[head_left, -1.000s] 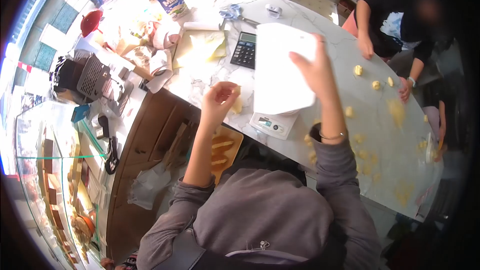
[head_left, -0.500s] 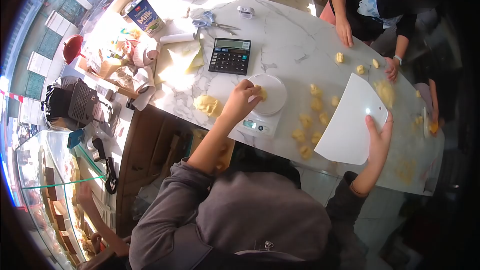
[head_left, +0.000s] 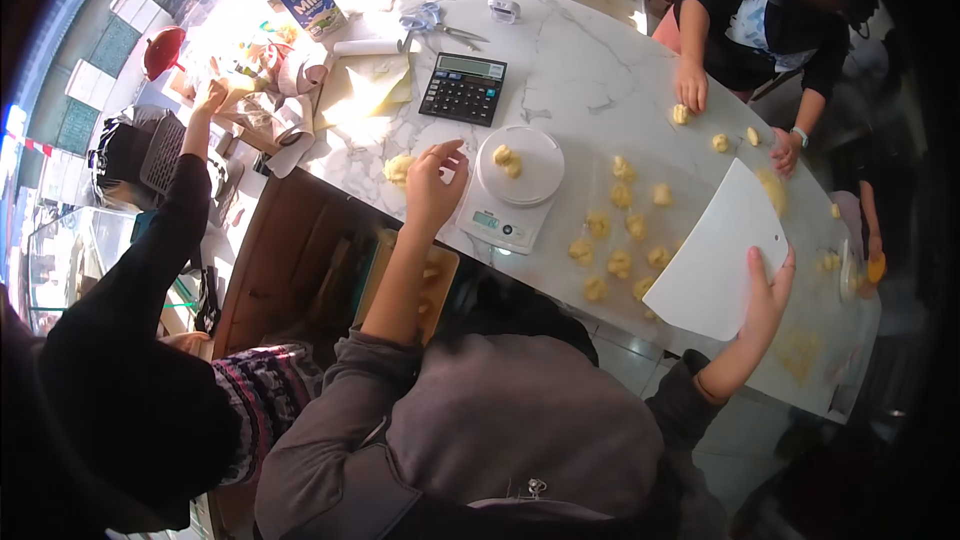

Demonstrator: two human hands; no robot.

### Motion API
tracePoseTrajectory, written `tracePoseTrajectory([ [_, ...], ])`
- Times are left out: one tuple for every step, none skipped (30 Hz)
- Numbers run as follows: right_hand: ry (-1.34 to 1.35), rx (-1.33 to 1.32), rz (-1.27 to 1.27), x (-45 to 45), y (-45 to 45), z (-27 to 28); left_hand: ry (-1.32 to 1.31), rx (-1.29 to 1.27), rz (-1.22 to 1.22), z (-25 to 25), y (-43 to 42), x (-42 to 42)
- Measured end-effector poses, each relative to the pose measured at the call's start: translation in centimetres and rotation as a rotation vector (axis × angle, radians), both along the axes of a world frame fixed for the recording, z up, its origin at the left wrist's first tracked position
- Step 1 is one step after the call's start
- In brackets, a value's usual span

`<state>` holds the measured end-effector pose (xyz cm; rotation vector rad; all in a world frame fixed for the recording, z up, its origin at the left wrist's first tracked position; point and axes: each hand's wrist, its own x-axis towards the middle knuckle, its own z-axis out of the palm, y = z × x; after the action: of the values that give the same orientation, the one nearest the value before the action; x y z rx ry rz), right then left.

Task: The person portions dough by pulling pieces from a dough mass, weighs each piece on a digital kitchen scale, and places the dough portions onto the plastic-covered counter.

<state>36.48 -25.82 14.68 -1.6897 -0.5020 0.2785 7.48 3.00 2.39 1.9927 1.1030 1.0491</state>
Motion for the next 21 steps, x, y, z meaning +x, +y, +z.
tracePoseTrajectory([
  [-0.005,0.008,0.007,0.2,-0.1,0.1,0.001,-0.012,0.016,-0.2,-0.2,-0.3],
  [-0.010,0.014,0.011,0.4,-0.3,0.1,0.003,-0.026,0.029,-0.3,-0.5,-0.5],
  [-0.011,0.022,0.017,0.6,-0.5,0.2,-0.006,-0.036,0.052,-0.4,-0.7,-0.7],
  [-0.013,0.030,0.021,0.8,-0.6,0.2,-0.015,-0.046,0.074,-0.5,-0.8,-0.9],
  [-0.013,0.038,0.026,1.0,-0.8,0.2,-0.023,-0.056,0.096,-0.4,-1.0,-1.0],
  [-0.019,0.033,0.018,1.2,-1.0,0.1,-0.032,-0.060,0.103,-0.4,-1.1,-1.2],
  [-0.026,0.030,0.011,1.5,-1.2,0.0,-0.042,-0.064,0.111,-0.3,-1.3,-1.3],
  [-0.032,0.027,0.006,1.7,-1.3,0.0,-0.052,-0.068,0.120,-0.2,-1.4,-1.4],
  [-0.024,0.027,-0.001,1.7,-1.3,0.0,-0.045,-0.068,0.125,0.0,-1.5,-1.5],
  [-0.014,0.027,-0.007,1.8,-1.3,0.2,-0.037,-0.067,0.129,0.1,-1.6,-1.6],
  [-0.006,0.028,-0.013,1.8,-1.3,0.2,-0.030,-0.066,0.132,0.1,-1.6,-1.7],
  [-0.005,0.041,-0.013,1.9,-1.4,0.0,-0.028,-0.058,0.137,0.1,-1.6,-1.8],
  [-0.003,0.053,-0.013,2.0,-1.5,-0.2,-0.026,-0.049,0.140,0.0,-1.5,-1.9],
  [-0.002,0.065,-0.015,1.9,-1.5,-0.2,-0.025,-0.042,0.142,0.1,-1.4,-1.9],
  [0.003,0.068,-0.025,1.8,-1.5,-0.1,-0.020,-0.045,0.145,0.1,-1.4,-1.9],
  [0.008,0.072,-0.036,1.7,-1.5,-0.1,-0.017,-0.047,0.146,0.3,-1.3,-1.9],
  [0.013,0.076,-0.047,1.5,-1.4,0.1,-0.013,-0.050,0.148,0.4,-1.2,-1.8],
  [0.013,0.078,-0.054,1.4,-1.5,0.1,-0.010,-0.037,0.144,0.4,-1.1,-1.7],
  [0.014,0.078,-0.061,1.3,-1.5,0.2,-0.007,-0.026,0.140,0.4,-1.0,-1.7],
  [0.014,0.075,-0.069,1.2,-1.7,0.3,-0.004,-0.017,0.135,0.4,-0.9,-1.6],
  [0.009,0.067,-0.081,1.2,-1.8,0.3,-0.012,-0.017,0.130,0.3,-0.9,-1.5],
])
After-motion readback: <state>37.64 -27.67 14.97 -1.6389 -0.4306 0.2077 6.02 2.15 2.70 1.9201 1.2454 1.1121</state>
